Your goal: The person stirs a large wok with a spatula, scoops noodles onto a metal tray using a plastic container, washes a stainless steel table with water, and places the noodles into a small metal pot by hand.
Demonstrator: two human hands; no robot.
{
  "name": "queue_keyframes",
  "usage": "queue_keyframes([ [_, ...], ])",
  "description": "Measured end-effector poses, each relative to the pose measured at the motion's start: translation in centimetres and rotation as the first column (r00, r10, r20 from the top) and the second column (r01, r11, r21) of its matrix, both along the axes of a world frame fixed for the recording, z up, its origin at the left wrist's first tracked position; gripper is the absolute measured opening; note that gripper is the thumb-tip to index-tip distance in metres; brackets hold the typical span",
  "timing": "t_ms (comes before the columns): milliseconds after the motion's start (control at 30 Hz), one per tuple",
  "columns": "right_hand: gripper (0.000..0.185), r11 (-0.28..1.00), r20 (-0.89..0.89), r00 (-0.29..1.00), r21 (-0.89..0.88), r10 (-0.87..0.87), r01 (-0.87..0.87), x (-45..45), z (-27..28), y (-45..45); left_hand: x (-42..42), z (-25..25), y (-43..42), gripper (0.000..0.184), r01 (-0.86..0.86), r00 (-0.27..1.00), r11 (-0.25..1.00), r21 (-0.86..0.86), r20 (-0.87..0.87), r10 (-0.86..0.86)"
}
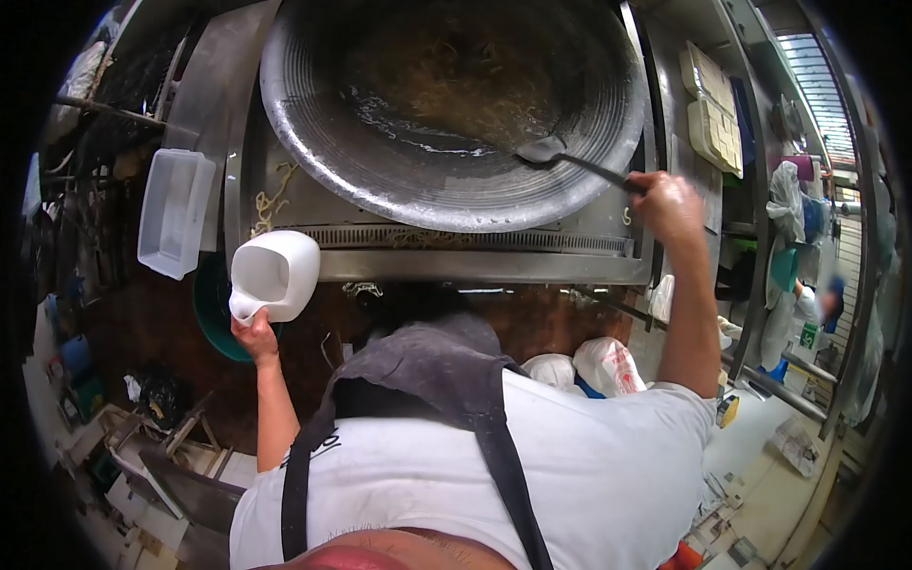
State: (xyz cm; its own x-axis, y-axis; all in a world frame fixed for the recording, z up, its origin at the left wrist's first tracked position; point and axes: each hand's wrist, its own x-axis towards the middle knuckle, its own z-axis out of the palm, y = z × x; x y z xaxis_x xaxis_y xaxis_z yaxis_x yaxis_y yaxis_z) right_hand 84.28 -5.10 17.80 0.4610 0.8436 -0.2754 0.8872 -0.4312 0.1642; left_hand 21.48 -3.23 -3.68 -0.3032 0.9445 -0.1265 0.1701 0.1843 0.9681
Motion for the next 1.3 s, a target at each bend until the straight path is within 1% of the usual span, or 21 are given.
queue_keyframes([
  [33,0.037,0.991,0.014,0.998,-0.115,-0.069,0.07,-1.2,-1.1,0.8,0.0,0.0,0.0,0.042,-0.008,1.0,1.0,-0.004,-0.002,0.008],
  [100,0.039,0.991,0.009,0.996,-0.098,-0.088,0.089,-2.5,-7.2,3.2,0.1,0.1,0.1,0.041,-0.023,1.0,1.0,0.0,-0.011,0.023],
  [133,0.039,0.997,-0.025,0.998,-0.036,-0.062,0.061,-2.9,-10.4,5.0,0.2,0.2,0.2,0.041,-0.027,0.999,1.0,0.012,-0.018,0.028],
  [200,0.034,0.949,-0.064,0.986,0.287,0.154,-0.13,-1.1,-18.9,10.2,0.2,-0.1,0.5,0.04,-0.029,0.999,0.999,0.02,-0.035,0.03],
  [233,0.032,0.945,-0.028,0.987,0.293,0.159,-0.144,0.4,-22.8,14.2,-0.2,-0.4,0.6,0.04,-0.026,0.999,1.0,0.014,-0.045,0.027],
  [267,0.031,0.96,-0.02,0.994,0.263,0.104,-0.095,0.2,-23.3,17.9,-0.3,-0.6,0.3,0.04,-0.019,0.998,1.0,0.004,-0.056,0.02],
  [400,0.031,0.985,-0.024,0.999,0.168,-0.045,0.048,0.7,-16.4,19.9,0.0,0.1,0.7,0.039,-0.006,0.997,1.0,-0.012,-0.073,0.005],
  [433,0.031,0.996,-0.011,1.0,0.092,0.006,-0.005,0.5,-13.0,17.5,0.1,-0.1,0.9,0.039,-0.001,0.998,1.0,0.002,-0.065,0.001],
  [500,0.034,0.969,0.097,0.986,0.195,0.135,-0.152,1.5,-9.1,11.2,-0.2,-0.4,0.3,0.039,-0.008,0.999,1.0,0.021,-0.054,0.01],
  [567,0.034,0.997,0.121,0.993,0.071,-0.019,0.01,1.2,-4.4,6.4,-0.5,-0.4,0.0,0.039,-0.015,0.998,1.0,0.025,-0.053,0.016],
  [633,0.036,0.998,0.198,0.98,0.064,-0.008,-0.005,2.4,-2.7,2.1,-0.2,-0.4,0.2,0.037,-0.04,0.998,0.997,0.068,-0.042,0.043],
  [700,0.039,0.997,0.137,0.99,-0.065,-0.036,0.046,3.3,-3.4,0.5,0.6,-0.1,0.5,0.032,-0.084,0.996,0.985,0.149,-0.02,0.088],
  [733,0.04,0.999,0.133,0.991,-0.05,0.003,0.004,2.5,-4.4,0.6,0.5,-0.2,0.6,0.034,-0.067,0.997,0.99,0.127,-0.03,0.071],
  [767,0.041,0.989,0.11,0.99,-0.107,-0.086,0.098,2.0,-6.2,1.8,0.0,-0.4,0.4,0.037,-0.048,0.998,0.993,0.104,-0.041,0.053],
  [800,0.043,0.99,0.08,0.993,-0.109,-0.081,0.09,1.4,-8.6,3.2,-0.4,-0.6,0.2,0.04,-0.029,0.998,0.996,0.08,-0.053,0.033],
  [867,0.039,0.993,-0.01,1.0,0.119,-0.006,0.007,2.2,-15.5,6.8,-0.7,-0.7,0.1,0.039,-0.047,0.994,0.999,0.024,-0.097,0.05],
  [1033,0.035,0.962,-0.022,0.999,0.272,0.044,-0.037,4.0,-25.4,22.7,-1.3,-0.9,-0.1,0.031,-0.07,0.987,0.997,-0.044,-0.148,0.063],
  [1067,0.035,0.964,-0.034,0.999,0.264,0.023,-0.014,4.0,-24.9,23.7,-1.0,-0.4,0.0,0.029,-0.057,0.977,0.998,-0.029,-0.207,0.05],
  [1167,0.036,0.979,-0.04,0.998,0.198,-0.048,0.055,4.5,-17.8,23.1,-1.1,-0.8,0.1,0.032,-0.052,0.985,0.998,-0.03,-0.165,0.046],
  [1233,0.035,0.969,0.021,0.997,0.235,0.069,-0.072,6.6,-14.9,18.3,-1.1,-0.9,0.3,0.035,-0.05,0.984,0.999,0.004,-0.169,0.05],
  [1300,0.038,0.97,0.131,0.988,0.217,0.082,-0.109,8.1,-11.2,12.7,-0.9,-0.7,0.3,0.037,-0.06,0.986,0.998,0.009,-0.155,0.06],
])
